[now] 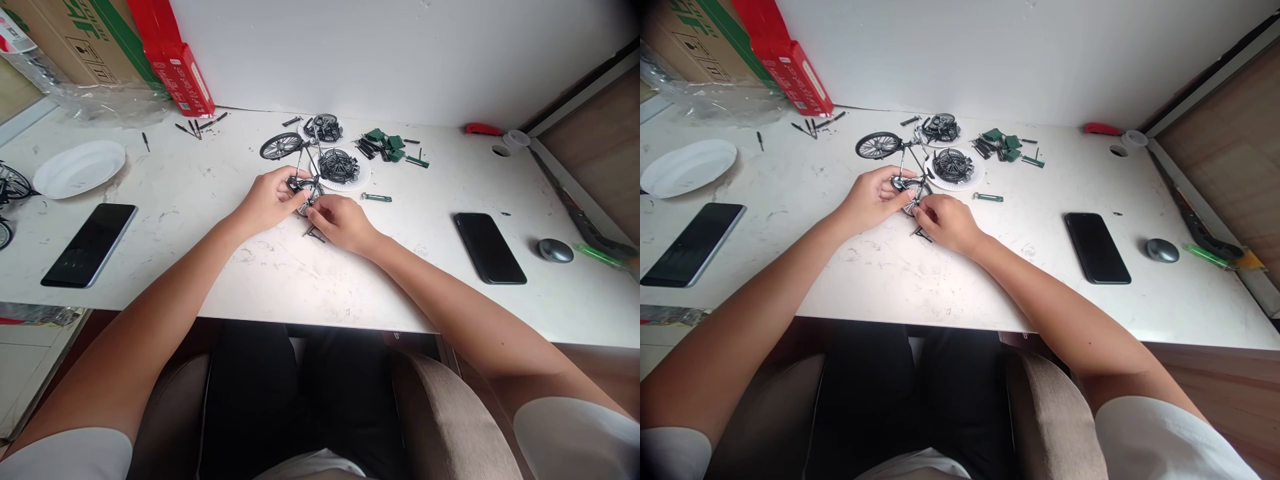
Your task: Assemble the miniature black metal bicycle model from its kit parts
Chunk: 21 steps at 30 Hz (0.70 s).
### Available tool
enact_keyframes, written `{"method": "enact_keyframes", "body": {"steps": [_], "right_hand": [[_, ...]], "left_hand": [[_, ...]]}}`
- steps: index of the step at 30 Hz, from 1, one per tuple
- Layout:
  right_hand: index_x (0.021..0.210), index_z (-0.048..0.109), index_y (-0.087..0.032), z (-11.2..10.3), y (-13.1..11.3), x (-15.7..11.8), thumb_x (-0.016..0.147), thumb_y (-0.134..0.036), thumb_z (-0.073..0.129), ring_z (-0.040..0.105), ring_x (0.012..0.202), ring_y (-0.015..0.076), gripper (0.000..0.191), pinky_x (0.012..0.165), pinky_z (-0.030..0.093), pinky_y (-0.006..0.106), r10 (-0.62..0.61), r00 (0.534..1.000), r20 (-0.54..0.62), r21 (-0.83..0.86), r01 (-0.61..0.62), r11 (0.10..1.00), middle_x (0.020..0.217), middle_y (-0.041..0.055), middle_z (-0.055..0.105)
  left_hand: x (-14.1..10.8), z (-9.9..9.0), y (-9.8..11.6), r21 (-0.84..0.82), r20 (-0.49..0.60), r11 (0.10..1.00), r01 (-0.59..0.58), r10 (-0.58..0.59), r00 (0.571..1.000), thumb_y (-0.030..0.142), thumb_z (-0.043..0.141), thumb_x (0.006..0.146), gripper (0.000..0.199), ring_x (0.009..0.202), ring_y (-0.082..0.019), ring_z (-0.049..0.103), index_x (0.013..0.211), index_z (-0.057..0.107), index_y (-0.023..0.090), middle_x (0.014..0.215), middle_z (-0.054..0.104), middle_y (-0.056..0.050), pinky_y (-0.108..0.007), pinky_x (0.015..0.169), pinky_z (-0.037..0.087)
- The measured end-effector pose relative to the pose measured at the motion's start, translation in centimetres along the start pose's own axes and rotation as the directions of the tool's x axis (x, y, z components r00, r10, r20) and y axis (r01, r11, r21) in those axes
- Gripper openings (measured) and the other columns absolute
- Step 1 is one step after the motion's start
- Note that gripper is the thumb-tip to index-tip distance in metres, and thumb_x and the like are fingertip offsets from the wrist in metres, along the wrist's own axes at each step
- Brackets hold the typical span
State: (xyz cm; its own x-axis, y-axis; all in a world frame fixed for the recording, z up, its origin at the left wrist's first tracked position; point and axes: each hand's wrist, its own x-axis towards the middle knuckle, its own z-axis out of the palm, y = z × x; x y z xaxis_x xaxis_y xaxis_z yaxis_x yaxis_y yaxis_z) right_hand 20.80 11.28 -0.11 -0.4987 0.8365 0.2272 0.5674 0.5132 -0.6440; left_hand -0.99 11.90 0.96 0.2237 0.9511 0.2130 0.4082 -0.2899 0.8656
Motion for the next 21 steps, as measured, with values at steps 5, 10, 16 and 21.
{"method": "enact_keyframes", "body": {"steps": [5, 10, 16, 21], "right_hand": [[0.083, 0.065, -0.021, -0.01, -0.01, -0.01, 0.106, -0.043, 0.056, 0.053, 0.074, 0.0189, 0.033, 0.068, 0.033, 0.033, 0.004, 1.0, 0.005, -0.004, -0.004, 1.0, 0.081, 0.0052, 0.068], [0.083, 0.065, -0.021, 0.0, 0.02, -0.02, 0.106, -0.042, 0.056, 0.053, 0.074, 0.0188, 0.033, 0.068, 0.032, 0.033, 0.001, 1.0, 0.003, -0.006, -0.001, 1.0, 0.08, 0.0049, 0.067], [0.082, 0.063, -0.021, 0.04, 0.07, 0.0, 0.106, -0.041, 0.056, 0.053, 0.072, 0.0184, 0.033, 0.067, 0.032, 0.033, -0.013, 1.0, -0.001, -0.009, 0.013, 1.0, 0.079, 0.0044, 0.066], [0.081, 0.063, -0.021, 0.06, 0.09, 0.01, 0.106, -0.041, 0.056, 0.053, 0.071, 0.018, 0.033, 0.067, 0.033, 0.033, -0.015, 1.0, -0.003, -0.018, 0.015, 1.0, 0.078, 0.0042, 0.066]], "left_hand": [[0.01, 0.01, 0.06, -0.034, -0.006, 0.999, -0.027, 0.027, 1.0, 0.033, 0.082, 0.089, 0.032, 0.065, -0.018, 0.067, 0.119, 0.074, 0.024, 0.064, 0.06, 0.002, -0.026, 0.059, 0.05], [0.01, 0.01, 0.02, -0.033, -0.003, 0.999, -0.035, 0.035, 0.999, 0.033, 0.081, 0.09, 0.032, 0.068, -0.019, 0.069, 0.12, 0.074, 0.024, 0.067, 0.063, 0.0, -0.027, 0.062, 0.053], [-0.07, 0.01, -0.05, -0.017, 0.001, 0.999, -0.043, 0.043, 0.999, 0.034, 0.078, 0.094, 0.032, 0.068, -0.019, 0.07, 0.124, 0.074, 0.024, 0.069, 0.066, 0.0, -0.027, 0.063, 0.053], [-0.03, 0.03, -0.14, 0.013, 0.001, 1.0, -0.022, 0.022, 1.0, 0.033, 0.077, 0.096, 0.035, 0.061, -0.017, 0.068, 0.129, 0.073, 0.023, 0.063, 0.064, 0.002, -0.026, 0.06, 0.05]]}}
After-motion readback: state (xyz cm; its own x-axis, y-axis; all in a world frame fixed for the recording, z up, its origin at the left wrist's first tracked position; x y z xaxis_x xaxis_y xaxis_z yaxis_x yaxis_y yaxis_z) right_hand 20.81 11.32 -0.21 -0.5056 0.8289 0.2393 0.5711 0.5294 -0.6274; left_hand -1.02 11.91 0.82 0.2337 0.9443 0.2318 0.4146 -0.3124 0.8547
